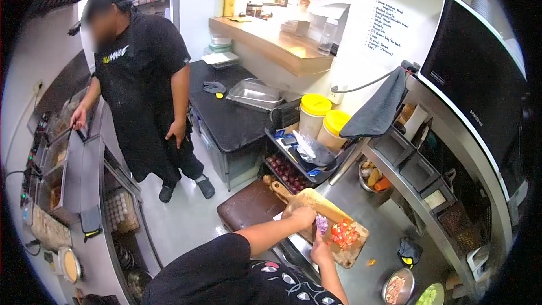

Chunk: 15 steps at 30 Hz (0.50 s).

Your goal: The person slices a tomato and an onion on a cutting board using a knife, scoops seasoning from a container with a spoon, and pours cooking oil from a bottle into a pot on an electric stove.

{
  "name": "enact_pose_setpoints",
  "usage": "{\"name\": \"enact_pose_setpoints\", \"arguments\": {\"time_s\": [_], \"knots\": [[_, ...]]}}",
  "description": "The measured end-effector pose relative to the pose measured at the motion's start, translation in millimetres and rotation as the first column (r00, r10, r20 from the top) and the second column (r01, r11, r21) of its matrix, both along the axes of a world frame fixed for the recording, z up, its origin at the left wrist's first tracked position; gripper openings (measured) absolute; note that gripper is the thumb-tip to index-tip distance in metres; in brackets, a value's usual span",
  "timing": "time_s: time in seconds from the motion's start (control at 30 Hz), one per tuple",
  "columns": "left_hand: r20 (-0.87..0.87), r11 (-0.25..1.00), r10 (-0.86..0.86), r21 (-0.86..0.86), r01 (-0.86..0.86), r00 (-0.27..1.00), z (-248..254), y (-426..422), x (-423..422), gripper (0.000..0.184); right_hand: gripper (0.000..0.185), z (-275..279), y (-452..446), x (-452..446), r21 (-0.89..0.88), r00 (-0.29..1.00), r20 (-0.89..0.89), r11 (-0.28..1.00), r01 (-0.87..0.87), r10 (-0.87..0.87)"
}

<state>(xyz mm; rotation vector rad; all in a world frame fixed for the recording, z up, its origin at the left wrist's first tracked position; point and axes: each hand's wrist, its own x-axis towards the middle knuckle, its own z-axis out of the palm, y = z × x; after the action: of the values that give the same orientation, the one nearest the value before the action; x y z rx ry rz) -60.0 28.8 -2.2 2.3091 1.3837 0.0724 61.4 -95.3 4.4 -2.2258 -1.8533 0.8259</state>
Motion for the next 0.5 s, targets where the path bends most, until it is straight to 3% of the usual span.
{"name": "enact_pose_setpoints", "arguments": {"time_s": [0.1,0.3,0.5], "knots": [[0.014,1.000,0.012,-0.021,-0.012,1.000,-1.9,-1.7,1.0,0.022,0.063,-5.5,-4.0,5.6,0.058,0.992,0.054,0.992,-0.113,0.110],[-0.015,0.998,-0.041,-0.058,0.040,0.999,7.9,-0.8,1.3,0.021,0.063,-5.9,-4.0,8.3,0.028,0.995,0.039,0.996,-0.088,0.087],[-0.040,1.000,-0.022,-0.015,0.022,0.999,7.1,-2.1,-2.1,0.022,0.062,-16.0,-3.3,16.0,-0.041,0.974,-0.211,0.997,0.073,-0.080]]}}
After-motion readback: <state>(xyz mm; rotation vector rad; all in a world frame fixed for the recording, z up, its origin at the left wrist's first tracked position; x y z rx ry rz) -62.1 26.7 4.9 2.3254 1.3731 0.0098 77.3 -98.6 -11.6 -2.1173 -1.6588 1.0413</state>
